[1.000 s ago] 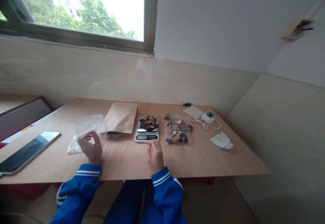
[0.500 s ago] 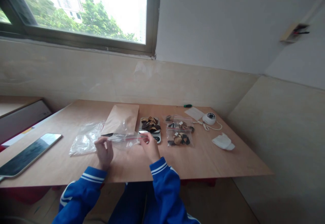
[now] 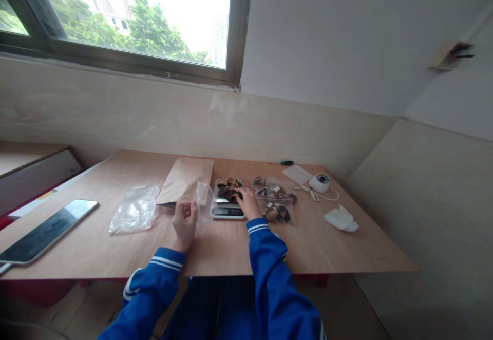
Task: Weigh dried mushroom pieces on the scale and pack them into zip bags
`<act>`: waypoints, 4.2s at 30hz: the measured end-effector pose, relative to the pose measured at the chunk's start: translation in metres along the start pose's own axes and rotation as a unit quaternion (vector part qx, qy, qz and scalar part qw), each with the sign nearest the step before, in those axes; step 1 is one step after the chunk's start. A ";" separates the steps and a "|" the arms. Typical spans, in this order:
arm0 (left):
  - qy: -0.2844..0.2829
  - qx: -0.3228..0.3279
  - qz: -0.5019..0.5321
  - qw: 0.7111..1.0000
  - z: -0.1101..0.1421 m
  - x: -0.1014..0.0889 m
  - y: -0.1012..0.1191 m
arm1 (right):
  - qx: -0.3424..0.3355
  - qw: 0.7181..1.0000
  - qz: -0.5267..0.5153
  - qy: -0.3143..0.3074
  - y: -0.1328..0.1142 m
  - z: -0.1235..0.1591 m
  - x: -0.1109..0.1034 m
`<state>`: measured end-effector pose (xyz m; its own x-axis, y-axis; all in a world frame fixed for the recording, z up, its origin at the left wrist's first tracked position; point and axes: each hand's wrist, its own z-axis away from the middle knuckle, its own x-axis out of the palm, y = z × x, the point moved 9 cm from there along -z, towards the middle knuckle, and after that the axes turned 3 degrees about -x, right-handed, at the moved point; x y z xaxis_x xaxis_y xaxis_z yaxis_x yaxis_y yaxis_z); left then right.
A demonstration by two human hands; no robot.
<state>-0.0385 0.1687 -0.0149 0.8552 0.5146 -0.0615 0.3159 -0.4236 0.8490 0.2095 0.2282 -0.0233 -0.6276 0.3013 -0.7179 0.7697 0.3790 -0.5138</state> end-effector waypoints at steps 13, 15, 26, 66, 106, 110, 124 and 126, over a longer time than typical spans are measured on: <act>0.015 0.111 -0.128 0.985 0.008 -0.011 0.021 | 0.008 0.998 0.037 0.044 0.000 0.002 -0.014; 0.014 0.126 -0.147 0.981 0.008 -0.010 0.027 | 0.023 0.997 0.044 0.062 0.005 0.001 -0.019; -0.003 0.115 -0.198 0.973 0.007 -0.002 0.023 | 0.062 0.990 0.041 0.122 0.026 0.009 -0.037; -0.018 0.141 -0.200 0.969 0.009 0.002 0.020 | 0.008 0.995 -0.006 -0.096 0.037 0.017 -0.011; -0.031 0.119 -0.193 0.973 0.007 0.001 0.022 | 0.018 0.992 0.118 -0.042 -0.025 0.054 -0.025; -0.026 0.129 -0.188 0.973 0.008 0.000 0.024 | 0.013 0.988 0.154 -0.020 -0.033 0.058 -0.035; -0.033 0.112 -0.186 0.976 0.007 0.000 0.021 | 0.023 0.989 0.145 -0.031 -0.034 0.061 -0.032; -0.031 0.110 -0.185 0.976 0.007 0.000 0.020 | 0.029 0.987 0.158 -0.018 -0.028 0.062 -0.038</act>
<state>-0.0292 0.1547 -0.0015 0.6878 0.6185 -0.3799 0.6819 -0.3713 0.6302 0.2188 0.1516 -0.0105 -0.3506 0.3643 -0.8627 0.9326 0.2196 -0.2863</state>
